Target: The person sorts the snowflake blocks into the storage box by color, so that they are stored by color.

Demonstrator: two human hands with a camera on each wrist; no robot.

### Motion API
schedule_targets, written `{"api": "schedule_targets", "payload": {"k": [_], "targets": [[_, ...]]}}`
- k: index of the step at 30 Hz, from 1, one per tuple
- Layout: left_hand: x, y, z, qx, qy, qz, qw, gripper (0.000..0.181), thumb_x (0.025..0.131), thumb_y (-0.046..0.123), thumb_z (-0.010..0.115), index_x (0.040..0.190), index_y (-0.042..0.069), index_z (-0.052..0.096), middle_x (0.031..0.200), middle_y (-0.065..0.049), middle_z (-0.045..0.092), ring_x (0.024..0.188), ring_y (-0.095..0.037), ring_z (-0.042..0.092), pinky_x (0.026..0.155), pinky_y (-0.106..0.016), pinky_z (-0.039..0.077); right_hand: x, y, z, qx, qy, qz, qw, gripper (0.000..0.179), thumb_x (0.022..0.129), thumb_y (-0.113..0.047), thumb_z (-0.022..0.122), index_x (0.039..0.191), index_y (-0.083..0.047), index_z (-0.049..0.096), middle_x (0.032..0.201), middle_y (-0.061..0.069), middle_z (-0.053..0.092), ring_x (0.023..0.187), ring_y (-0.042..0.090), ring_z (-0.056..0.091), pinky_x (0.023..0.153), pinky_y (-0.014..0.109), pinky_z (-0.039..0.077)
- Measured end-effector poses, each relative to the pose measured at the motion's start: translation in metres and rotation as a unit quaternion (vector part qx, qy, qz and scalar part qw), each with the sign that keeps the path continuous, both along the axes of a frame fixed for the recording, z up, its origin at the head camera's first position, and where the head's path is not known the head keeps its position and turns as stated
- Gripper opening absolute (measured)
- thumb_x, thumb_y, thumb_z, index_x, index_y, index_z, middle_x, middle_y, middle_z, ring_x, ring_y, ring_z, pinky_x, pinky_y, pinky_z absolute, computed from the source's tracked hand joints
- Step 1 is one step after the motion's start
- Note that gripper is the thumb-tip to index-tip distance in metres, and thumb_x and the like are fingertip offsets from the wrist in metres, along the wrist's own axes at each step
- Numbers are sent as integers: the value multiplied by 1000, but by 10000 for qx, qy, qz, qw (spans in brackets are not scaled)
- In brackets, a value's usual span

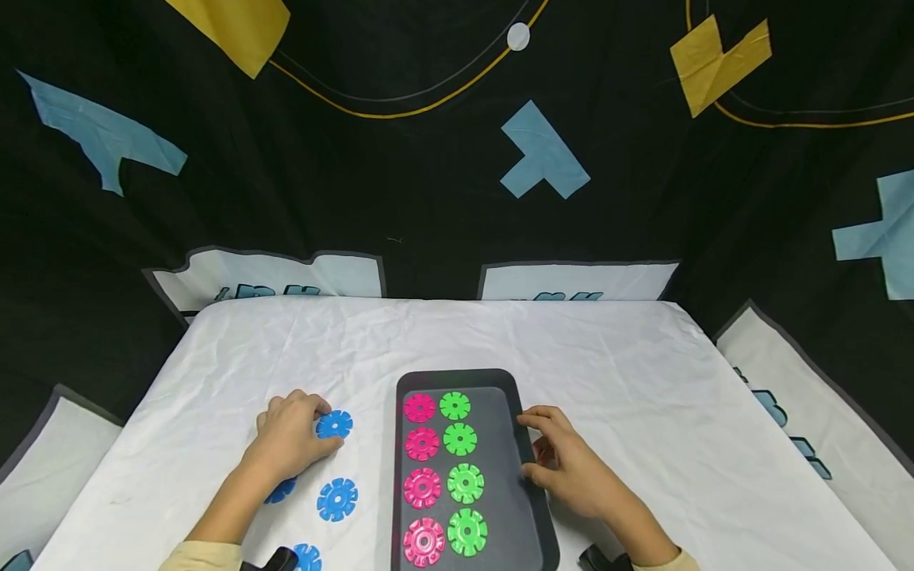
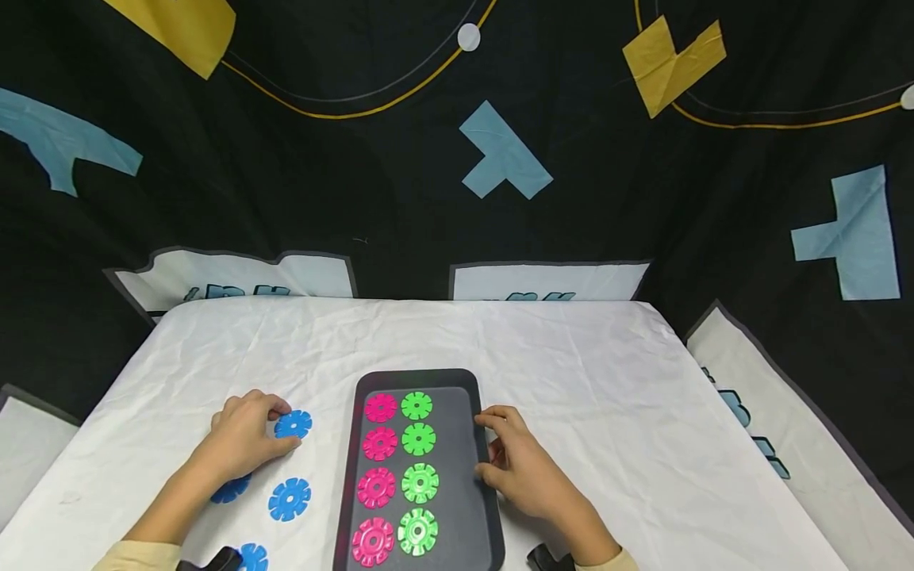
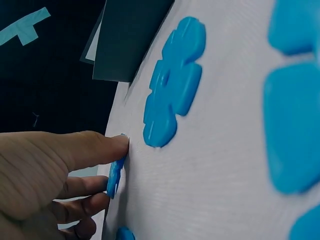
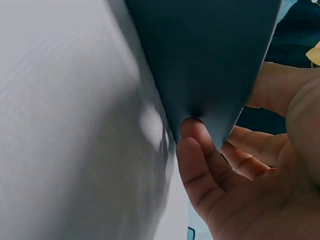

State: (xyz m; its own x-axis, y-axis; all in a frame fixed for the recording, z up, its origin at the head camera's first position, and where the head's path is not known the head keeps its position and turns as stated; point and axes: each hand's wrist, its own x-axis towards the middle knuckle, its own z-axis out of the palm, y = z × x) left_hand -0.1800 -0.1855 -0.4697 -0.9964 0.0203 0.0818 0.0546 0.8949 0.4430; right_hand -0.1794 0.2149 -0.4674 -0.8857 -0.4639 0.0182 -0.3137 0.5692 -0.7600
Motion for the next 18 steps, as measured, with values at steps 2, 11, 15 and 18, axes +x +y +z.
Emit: {"api": "schedule_targets", "payload": {"k": [2, 11, 15, 18], "targets": [[0, 0, 0, 10, 38, -5, 10000, 48, 71, 28, 85, 105, -2, 68, 92, -11, 60, 91, -36, 49, 76, -55, 36, 0, 0, 0, 4, -27, 16, 10000, 61, 88, -9, 71, 143, -8, 43, 144, 0, 32, 91, 15, 54, 72, 26, 49], [1, 0, -3, 38, 570, -43, 9984, 43, 70, 33, 80, 98, 3, 68, 80, 0, 59, 82, -26, 47, 76, -50, 34, 0, 0, 0, 62, 41, 49, 10000, 61, 88, -9, 71, 143, -8, 43, 144, 1, 32, 91, 15, 54, 73, 26, 49], [0, 5, 0, 199, 1034, -153, 9943, 40, 68, 29, 79, 96, 3, 67, 83, -1, 60, 82, -25, 47, 76, -45, 36, 0, 0, 0, 62, 54, 52, 10000, 61, 88, -9, 71, 143, -8, 43, 144, 1, 32, 91, 16, 55, 73, 26, 49], [0, 10, 3, 334, 1359, -281, 9898, 40, 66, 26, 78, 97, 3, 66, 90, -3, 63, 85, -25, 48, 78, -43, 37, 0, 0, 0, 57, 70, 48, 9999, 62, 88, -8, 71, 143, -8, 43, 144, 1, 33, 91, 16, 55, 73, 26, 49]]}}
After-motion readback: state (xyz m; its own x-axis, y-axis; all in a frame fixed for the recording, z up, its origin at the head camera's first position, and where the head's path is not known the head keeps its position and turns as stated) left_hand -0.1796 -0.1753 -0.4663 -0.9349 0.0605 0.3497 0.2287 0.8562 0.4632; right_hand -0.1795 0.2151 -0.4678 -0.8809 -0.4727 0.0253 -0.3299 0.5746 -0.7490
